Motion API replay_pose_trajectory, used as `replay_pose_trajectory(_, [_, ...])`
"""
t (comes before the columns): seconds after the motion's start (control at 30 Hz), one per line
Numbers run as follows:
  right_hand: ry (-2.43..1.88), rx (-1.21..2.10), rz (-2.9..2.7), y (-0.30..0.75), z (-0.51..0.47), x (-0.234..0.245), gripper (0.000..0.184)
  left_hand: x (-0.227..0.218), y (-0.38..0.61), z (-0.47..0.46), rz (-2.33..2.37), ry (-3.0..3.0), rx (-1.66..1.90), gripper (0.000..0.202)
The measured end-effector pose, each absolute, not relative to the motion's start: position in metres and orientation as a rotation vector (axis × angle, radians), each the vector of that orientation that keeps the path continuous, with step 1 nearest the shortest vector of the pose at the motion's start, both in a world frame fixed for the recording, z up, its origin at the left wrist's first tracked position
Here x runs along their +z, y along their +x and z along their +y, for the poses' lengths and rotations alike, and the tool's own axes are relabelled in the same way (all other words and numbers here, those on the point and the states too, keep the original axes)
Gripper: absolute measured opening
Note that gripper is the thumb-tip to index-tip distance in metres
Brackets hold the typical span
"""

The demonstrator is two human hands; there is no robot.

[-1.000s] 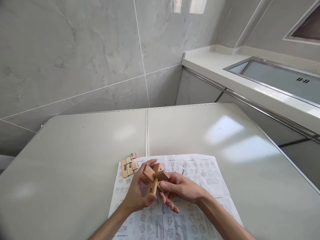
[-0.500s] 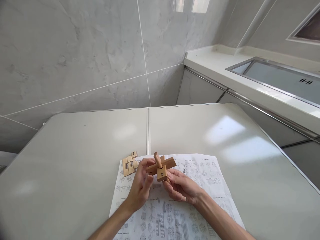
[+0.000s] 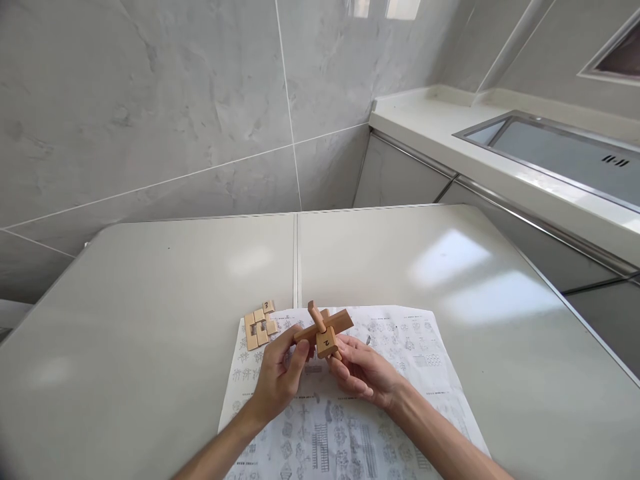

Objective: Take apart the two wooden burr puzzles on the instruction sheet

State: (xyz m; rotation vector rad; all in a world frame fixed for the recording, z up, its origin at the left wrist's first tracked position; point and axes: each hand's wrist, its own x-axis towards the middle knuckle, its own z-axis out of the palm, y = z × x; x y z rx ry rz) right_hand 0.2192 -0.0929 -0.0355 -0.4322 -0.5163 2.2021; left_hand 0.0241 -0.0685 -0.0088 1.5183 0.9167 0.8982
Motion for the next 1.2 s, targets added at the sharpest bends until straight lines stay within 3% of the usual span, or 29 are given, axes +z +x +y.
replay_pose_trajectory(0.47, [-0.501, 2.212, -0.651, 0.218, -0.093, -0.034, 0.052, -0.011, 0.023, -0.067, 0.871, 1.433, 0.915, 0.040])
replay_pose_trajectory(0.53, [-0.508, 2.231, -0.680, 0.217, -0.094, -0.033, 0.054, -0.010, 0.023, -0.066, 0.843, 1.367, 0.936, 0.054])
replay_pose_trajectory(0.63, [-0.510, 2.258, -0.711, 0.215, -0.094, -0.031, 0.052, -0.009, 0.020, -0.066, 0.745, 1.255, 0.888, 0.093])
replay_pose_trajectory(0.73, [-0.508, 2.264, -0.733, 0.214, -0.093, -0.027, 0.051, -0.008, 0.019, -0.066, 0.650, 1.157, 0.791, 0.107])
replay_pose_trajectory(0.97, [-0.532, 2.206, -0.753, 0.211, -0.093, -0.022, 0.051, -0.006, 0.019, -0.065, 0.654, 1.150, 0.811, 0.090])
replay_pose_trajectory(1.2, [-0.532, 2.189, -0.757, 0.212, -0.093, -0.024, 0.051, -0.007, 0.019, -0.064, 0.658, 1.212, 0.823, 0.087])
